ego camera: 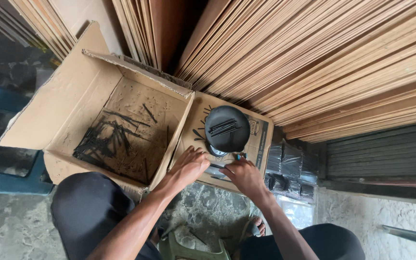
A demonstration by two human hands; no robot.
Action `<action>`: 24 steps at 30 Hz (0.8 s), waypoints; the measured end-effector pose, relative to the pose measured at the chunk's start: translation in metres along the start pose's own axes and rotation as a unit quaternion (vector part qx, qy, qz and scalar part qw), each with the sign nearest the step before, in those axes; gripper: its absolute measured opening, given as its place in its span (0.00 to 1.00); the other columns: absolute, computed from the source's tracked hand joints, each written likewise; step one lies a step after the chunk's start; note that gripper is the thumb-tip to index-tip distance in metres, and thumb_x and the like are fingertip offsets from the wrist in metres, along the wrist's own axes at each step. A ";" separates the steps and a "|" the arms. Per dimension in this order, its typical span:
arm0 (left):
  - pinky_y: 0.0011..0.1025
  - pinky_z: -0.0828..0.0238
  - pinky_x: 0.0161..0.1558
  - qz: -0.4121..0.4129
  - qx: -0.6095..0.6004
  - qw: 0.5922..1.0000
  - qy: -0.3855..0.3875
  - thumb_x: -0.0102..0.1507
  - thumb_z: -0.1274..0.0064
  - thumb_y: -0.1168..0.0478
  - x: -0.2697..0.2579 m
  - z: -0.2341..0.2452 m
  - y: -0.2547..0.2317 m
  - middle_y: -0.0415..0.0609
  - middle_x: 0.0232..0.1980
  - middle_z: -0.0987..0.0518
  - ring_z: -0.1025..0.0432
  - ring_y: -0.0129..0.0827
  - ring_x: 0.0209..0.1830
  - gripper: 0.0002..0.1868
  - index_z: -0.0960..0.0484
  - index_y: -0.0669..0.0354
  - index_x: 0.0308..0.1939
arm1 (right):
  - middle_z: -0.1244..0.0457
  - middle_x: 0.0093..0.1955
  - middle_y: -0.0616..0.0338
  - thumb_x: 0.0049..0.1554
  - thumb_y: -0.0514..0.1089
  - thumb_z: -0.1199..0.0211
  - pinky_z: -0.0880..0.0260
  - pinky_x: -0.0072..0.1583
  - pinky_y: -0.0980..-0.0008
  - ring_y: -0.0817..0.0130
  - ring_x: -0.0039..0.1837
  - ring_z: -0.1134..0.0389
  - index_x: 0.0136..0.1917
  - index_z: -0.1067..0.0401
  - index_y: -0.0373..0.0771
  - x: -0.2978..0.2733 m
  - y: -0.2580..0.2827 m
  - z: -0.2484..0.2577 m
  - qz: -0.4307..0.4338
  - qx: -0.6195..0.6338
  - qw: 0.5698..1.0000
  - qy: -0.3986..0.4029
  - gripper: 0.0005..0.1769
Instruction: The person sits on a low stool and packs black zip ties from a cardboard box into a small plastic bag. They use a handheld scale to weigh the bag and a utility knife to seal it. The person then places the sealed bag into a larger plastic bag.
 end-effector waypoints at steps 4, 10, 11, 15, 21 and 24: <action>0.30 0.41 0.41 0.009 0.013 0.999 0.034 0.54 0.54 0.65 0.001 0.003 -0.001 0.41 0.33 0.24 0.35 0.33 0.38 0.06 0.22 0.50 0.24 | 0.33 0.34 0.58 0.55 0.48 0.44 0.31 0.42 0.72 0.65 0.37 0.32 0.39 0.24 0.45 0.010 -0.022 0.007 -0.076 0.114 0.990 -0.017 0.10; 0.34 0.42 0.38 -0.003 -0.014 1.000 0.021 0.52 0.53 0.63 0.017 -0.006 -0.006 0.44 0.34 0.25 0.35 0.36 0.37 0.04 0.22 0.49 0.25 | 0.35 0.41 0.53 0.53 0.41 0.44 0.30 0.42 0.54 0.49 0.42 0.32 0.48 0.28 0.44 0.072 -0.091 -0.050 -0.178 0.049 0.983 -0.021 0.09; 0.34 0.42 0.38 0.007 -0.011 0.999 0.041 0.55 0.56 0.64 0.018 0.004 -0.010 0.42 0.33 0.25 0.35 0.34 0.37 0.08 0.23 0.48 0.25 | 0.36 0.43 0.56 0.51 0.38 0.45 0.29 0.43 0.56 0.51 0.46 0.33 0.47 0.28 0.45 0.083 -0.096 -0.059 -0.154 0.020 0.988 -0.009 0.10; 0.35 0.42 0.40 -0.007 -0.014 0.998 0.054 0.56 0.56 0.65 0.016 0.021 -0.011 0.45 0.36 0.25 0.35 0.35 0.38 0.08 0.22 0.48 0.28 | 0.38 0.47 0.64 0.50 0.38 0.47 0.29 0.46 0.67 0.62 0.52 0.35 0.45 0.30 0.49 0.107 -0.122 -0.096 -0.114 -0.057 0.992 -0.013 0.10; 0.33 0.43 0.47 -0.068 0.096 0.991 0.064 0.57 0.59 0.66 0.012 0.051 -0.013 0.44 0.41 0.23 0.35 0.33 0.43 0.11 0.20 0.50 0.33 | 0.40 0.41 0.67 0.48 0.42 0.47 0.35 0.45 0.73 0.67 0.52 0.39 0.39 0.30 0.49 0.110 -0.135 -0.115 0.069 -0.231 0.965 -0.102 0.05; 0.34 0.41 0.37 0.000 -0.013 1.000 0.020 0.53 0.55 0.66 0.026 0.027 -0.018 0.45 0.33 0.25 0.35 0.36 0.34 0.07 0.23 0.50 0.25 | 0.40 0.43 0.62 0.48 0.41 0.48 0.35 0.45 0.70 0.63 0.53 0.40 0.39 0.30 0.47 0.108 -0.130 -0.114 0.127 -0.248 0.956 -0.094 0.06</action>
Point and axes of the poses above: each hand's wrist, its own x-axis towards the middle knuckle, its own z-axis out of the back of the hand, y = z × x, the point moved 2 cm from there along x, towards the middle knuckle
